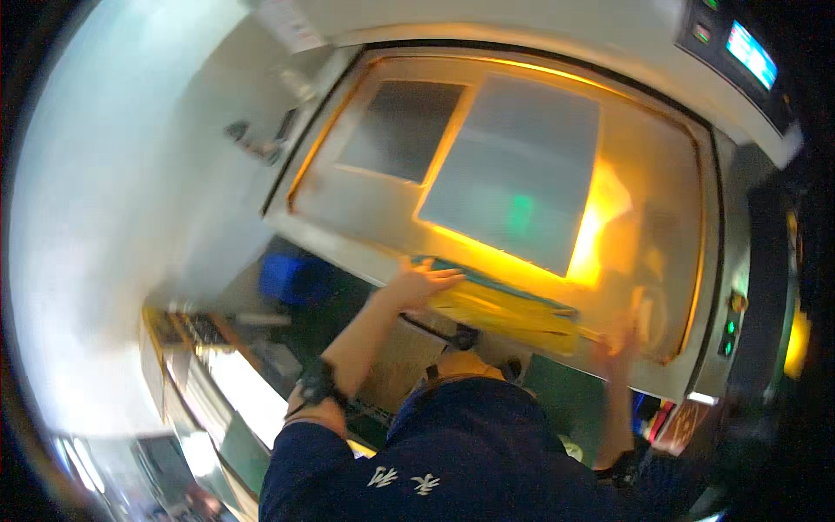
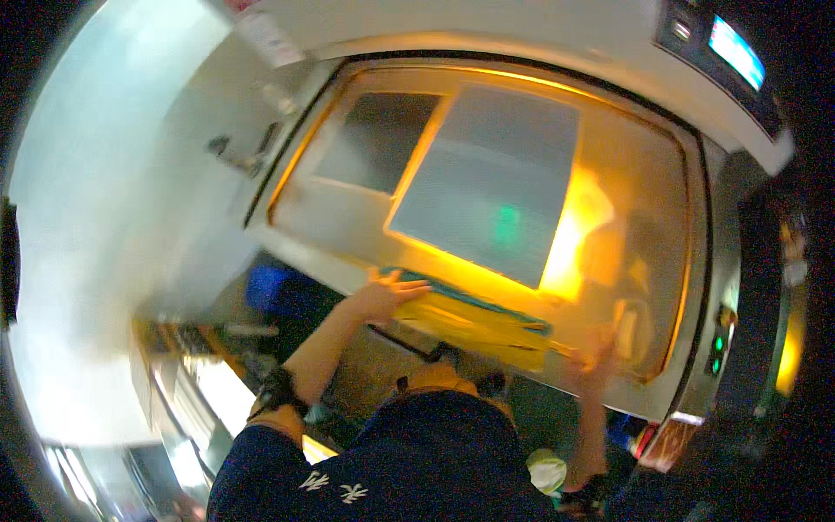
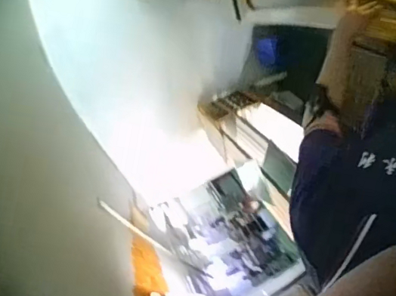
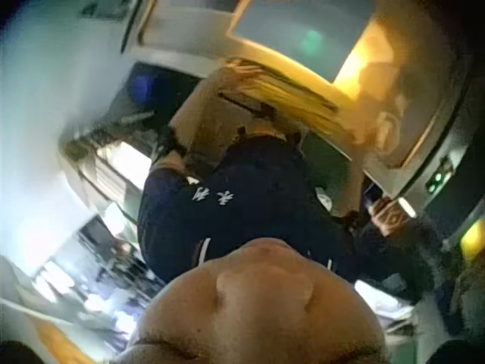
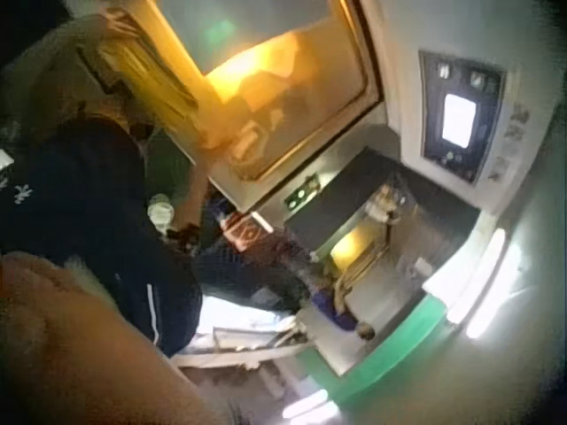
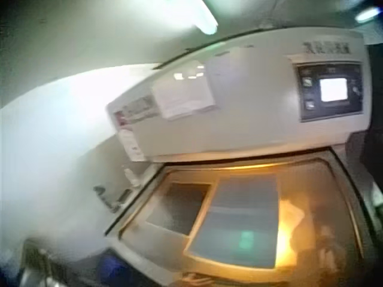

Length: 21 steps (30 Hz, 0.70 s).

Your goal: Using an LED exposure machine to process flat patterned panels in a manufacturing environment.

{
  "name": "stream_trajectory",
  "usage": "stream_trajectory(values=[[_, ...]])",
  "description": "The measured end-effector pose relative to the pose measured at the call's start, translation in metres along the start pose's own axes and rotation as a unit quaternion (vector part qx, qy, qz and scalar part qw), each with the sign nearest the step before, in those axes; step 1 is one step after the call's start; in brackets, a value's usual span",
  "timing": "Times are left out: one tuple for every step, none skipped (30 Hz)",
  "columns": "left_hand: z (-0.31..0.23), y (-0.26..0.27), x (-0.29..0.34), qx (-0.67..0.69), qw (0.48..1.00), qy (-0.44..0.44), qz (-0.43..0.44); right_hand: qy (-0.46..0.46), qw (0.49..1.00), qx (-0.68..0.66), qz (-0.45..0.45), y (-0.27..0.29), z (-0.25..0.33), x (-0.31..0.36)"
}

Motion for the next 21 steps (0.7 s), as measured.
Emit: stream_trajectory(values=[[0.021, 0.001, 0.016, -0.019, 0.999, 0.015, 0.035, 0.047, 0.993, 0.096, 0.042, 0.003, 0.069, 0.023], [0.044, -0.004, 0.024, -0.024, 0.997, 0.036, 0.058, 0.096, 0.973, 0.191, 0.083, 0.014, 0.126, 0.032], [0.069, -0.009, 0.026, -0.037, 0.997, 0.043, 0.057, 0.074, 0.975, 0.195, 0.080, 0.020, 0.126, 0.027], [0.089, -0.001, 0.012, -0.045, 0.997, 0.017, 0.060, 0.017, 0.990, 0.132, 0.055, 0.030, 0.120, 0.021], [0.111, 0.007, -0.003, -0.020, 0.998, 0.007, 0.057, -0.040, 0.997, 0.068, 0.027, 0.039, 0.114, 0.018], [0.130, 0.014, -0.025, 0.006, 0.998, -0.004, 0.055, -0.066, 0.995, 0.075, 0.021, 0.043, 0.109, 0.018], [0.145, 0.027, -0.048, -0.001, 0.998, -0.025, 0.059, -0.048, 0.994, 0.087, 0.040, 0.042, 0.114, 0.016], [0.162, 0.043, -0.073, -0.014, 0.999, -0.013, 0.051, -0.034, 0.992, 0.100, 0.061, 0.039, 0.115, 0.018], [0.178, 0.059, -0.100, -0.026, 0.999, -0.001, 0.042, -0.059, 0.991, 0.107, 0.057, 0.040, 0.112, 0.016], [0.189, 0.072, -0.132, -0.029, 0.998, -0.025, 0.047, -0.051, 0.992, 0.094, 0.062, 0.039, 0.114, 0.016], [0.200, 0.098, -0.164, -0.033, 0.999, -0.012, 0.006, -0.042, 0.994, 0.082, 0.063, 0.041, 0.115, 0.017], [0.213, 0.120, -0.201, -0.033, 0.999, 0.000, -0.035, -0.065, 0.992, 0.091, 0.056, 0.042, 0.110, 0.018], [0.229, 0.139, -0.236, -0.032, 0.994, -0.036, -0.095, -0.059, 0.993, 0.090, 0.053, 0.042, 0.111, 0.017], [0.244, 0.156, -0.276, -0.024, 0.985, -0.072, -0.155, -0.052, 0.993, 0.093, 0.052, 0.041, 0.111, 0.016], [0.243, 0.178, -0.315, -0.043, 0.987, -0.049, -0.144, -0.070, 0.991, 0.101, 0.052, 0.037, 0.104, 0.017], [0.241, 0.202, -0.351, -0.058, 0.989, -0.026, -0.137, -0.075, 0.989, 0.108, 0.063, 0.036, 0.102, 0.019], [0.250, 0.220, -0.384, -0.066, 0.984, -0.032, -0.161, -0.072, 0.989, 0.106, 0.072, 0.033, 0.103, 0.018], [0.257, 0.234, -0.418, -0.073, 0.980, -0.039, -0.183, -0.080, 0.988, 0.112, 0.070, 0.032, 0.101, 0.016], [0.262, 0.248, -0.452, -0.085, 0.977, -0.028, -0.191, -0.083, 0.987, 0.114, 0.080, 0.033, 0.101, 0.014], [0.266, 0.261, -0.481, -0.098, 0.975, -0.016, -0.198, -0.085, 0.985, 0.116, 0.091, 0.029, 0.100, 0.014], [0.267, 0.272, -0.503, -0.095, 0.975, -0.021, -0.199, -0.093, 0.983, 0.123, 0.102, 0.024, 0.095, 0.016]])
Point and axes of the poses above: each hand's wrist, its own x-axis away from the middle knuckle, its own y-axis out of the back of the hand, z = x × y, the point moved 8 cm from there along -x, towards the middle knuckle, and after that the axes turned 13 degrees about -y, right-handed, at the moved point
